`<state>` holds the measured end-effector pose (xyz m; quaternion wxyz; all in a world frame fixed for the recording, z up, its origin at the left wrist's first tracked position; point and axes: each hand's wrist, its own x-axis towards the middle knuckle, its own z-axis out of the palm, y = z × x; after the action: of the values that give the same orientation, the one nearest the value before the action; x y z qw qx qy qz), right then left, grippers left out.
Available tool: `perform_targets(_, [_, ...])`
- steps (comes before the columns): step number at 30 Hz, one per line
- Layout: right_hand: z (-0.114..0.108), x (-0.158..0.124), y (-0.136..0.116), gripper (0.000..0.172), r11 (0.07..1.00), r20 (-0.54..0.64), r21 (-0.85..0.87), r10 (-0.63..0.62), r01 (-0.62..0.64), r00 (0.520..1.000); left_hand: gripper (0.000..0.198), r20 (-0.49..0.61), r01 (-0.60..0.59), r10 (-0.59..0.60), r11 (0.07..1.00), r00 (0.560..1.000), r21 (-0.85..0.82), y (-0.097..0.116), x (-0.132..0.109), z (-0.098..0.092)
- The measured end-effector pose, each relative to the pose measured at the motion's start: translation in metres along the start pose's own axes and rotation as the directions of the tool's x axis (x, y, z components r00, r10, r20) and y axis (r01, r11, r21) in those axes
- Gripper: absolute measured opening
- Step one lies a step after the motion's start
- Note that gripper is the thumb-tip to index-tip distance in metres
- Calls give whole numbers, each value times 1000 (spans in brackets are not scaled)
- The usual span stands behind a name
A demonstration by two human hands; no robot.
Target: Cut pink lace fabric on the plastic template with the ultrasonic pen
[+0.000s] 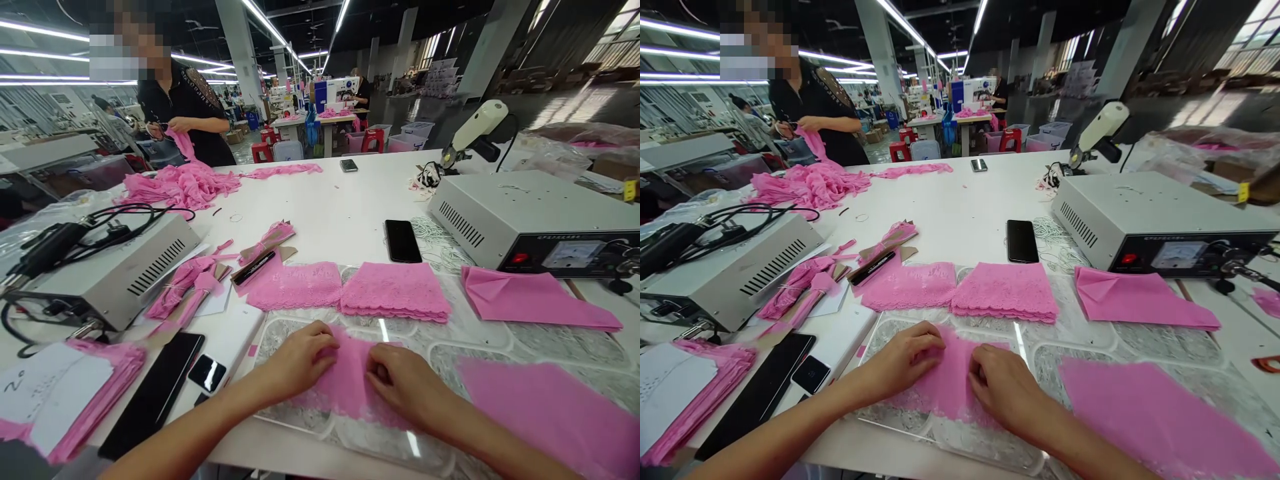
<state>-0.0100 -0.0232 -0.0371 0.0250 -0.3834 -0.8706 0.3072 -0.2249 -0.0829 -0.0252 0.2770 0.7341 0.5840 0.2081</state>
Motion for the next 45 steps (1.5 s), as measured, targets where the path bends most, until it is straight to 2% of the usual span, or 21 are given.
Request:
perform_targets(11, [2,1,-9,14,1000,9,4,28,-28,1000,22,24,12,-12,1000,1000,-15,1,1,-3])
perform_targets(19, [-13,6,-6,16,997,17,56,44,-44,999,20,9,10,-10,1000,1000,-13,-1,4,-9])
perform_targets(23, [-9,7,-11,11,997,9,48,64,-64,998,20,24,-1,1,1000,1000,-5,-1,7,-9])
perform_targets(30, [-7,10,-11,15,996,18,61,67,-68,998,20,45,7,-8,1000,999,16,-1,3,-11])
perform_targets(36, [-3,15,-15,13,993,-31,67,95,-93,995,22,69,4,-6,999,998,33,1,3,-14])
perform_targets(42, [-1,19,-12,15,989,-23,144,48,-44,999,24,66,10,-11,1000,998,14,-1,1,-14])
perform_targets(45, [-11,18,-11,13,981,-3,194,-23,23,1000,38,60,9,-9,1000,998,-11,-2,2,-20])
